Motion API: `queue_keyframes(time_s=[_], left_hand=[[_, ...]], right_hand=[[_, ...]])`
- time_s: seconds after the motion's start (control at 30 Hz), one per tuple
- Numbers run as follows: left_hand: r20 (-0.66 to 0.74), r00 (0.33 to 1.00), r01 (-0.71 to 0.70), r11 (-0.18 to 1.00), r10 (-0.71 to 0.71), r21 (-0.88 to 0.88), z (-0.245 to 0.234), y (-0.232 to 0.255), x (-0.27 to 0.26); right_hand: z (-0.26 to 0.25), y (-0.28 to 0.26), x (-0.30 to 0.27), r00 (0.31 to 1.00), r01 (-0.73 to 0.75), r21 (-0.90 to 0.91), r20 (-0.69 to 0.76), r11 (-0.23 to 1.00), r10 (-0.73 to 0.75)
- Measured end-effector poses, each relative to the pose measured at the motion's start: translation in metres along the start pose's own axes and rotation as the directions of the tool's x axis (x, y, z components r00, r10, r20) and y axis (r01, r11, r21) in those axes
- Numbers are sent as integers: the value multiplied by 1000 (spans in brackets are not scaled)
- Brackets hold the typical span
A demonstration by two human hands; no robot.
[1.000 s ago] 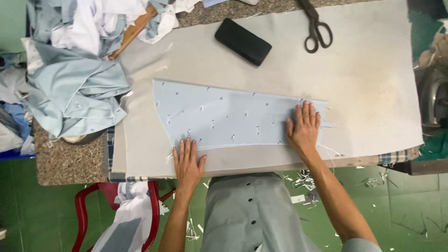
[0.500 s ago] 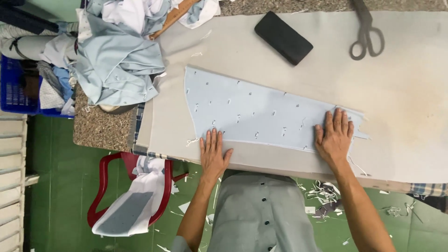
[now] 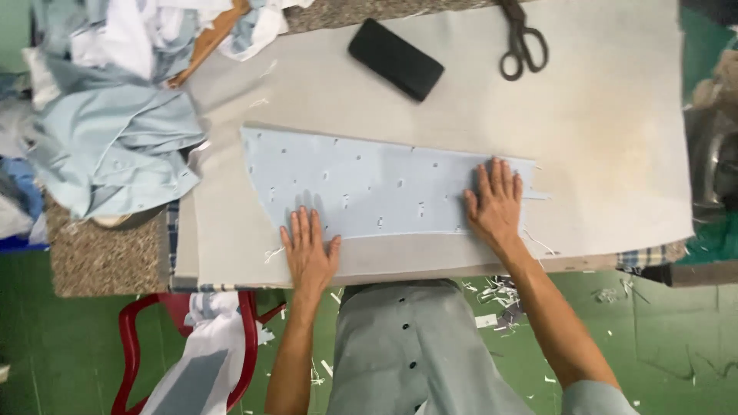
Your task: The person irons a light blue fabric piece on a worktable using a steam iron and a black pressing block. They repeatedly smooth the fabric, flip it over, and press different sections to remove wrinkles.
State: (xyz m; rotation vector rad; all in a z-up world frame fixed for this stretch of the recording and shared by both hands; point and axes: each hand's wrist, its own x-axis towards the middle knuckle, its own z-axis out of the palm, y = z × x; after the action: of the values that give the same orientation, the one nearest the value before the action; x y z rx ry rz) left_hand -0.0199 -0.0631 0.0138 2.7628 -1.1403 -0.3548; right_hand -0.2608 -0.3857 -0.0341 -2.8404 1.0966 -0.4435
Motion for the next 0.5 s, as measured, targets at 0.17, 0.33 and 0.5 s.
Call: queue_keyframes(time_s=[0.17, 0.33, 0.5], left_hand=[[-87, 988, -132, 991, 129, -23, 1, -4, 47], [-91, 983, -162, 987, 162, 2, 3, -11, 54], [-63, 989, -136, 990, 135, -24, 4, -12, 52]], right_hand=[[11, -5, -5, 996, -66, 4, 58, 998, 66], [8, -8, -15, 979, -134, 61, 161, 989, 123], [8, -5, -9, 966, -149, 37, 221, 988, 137]])
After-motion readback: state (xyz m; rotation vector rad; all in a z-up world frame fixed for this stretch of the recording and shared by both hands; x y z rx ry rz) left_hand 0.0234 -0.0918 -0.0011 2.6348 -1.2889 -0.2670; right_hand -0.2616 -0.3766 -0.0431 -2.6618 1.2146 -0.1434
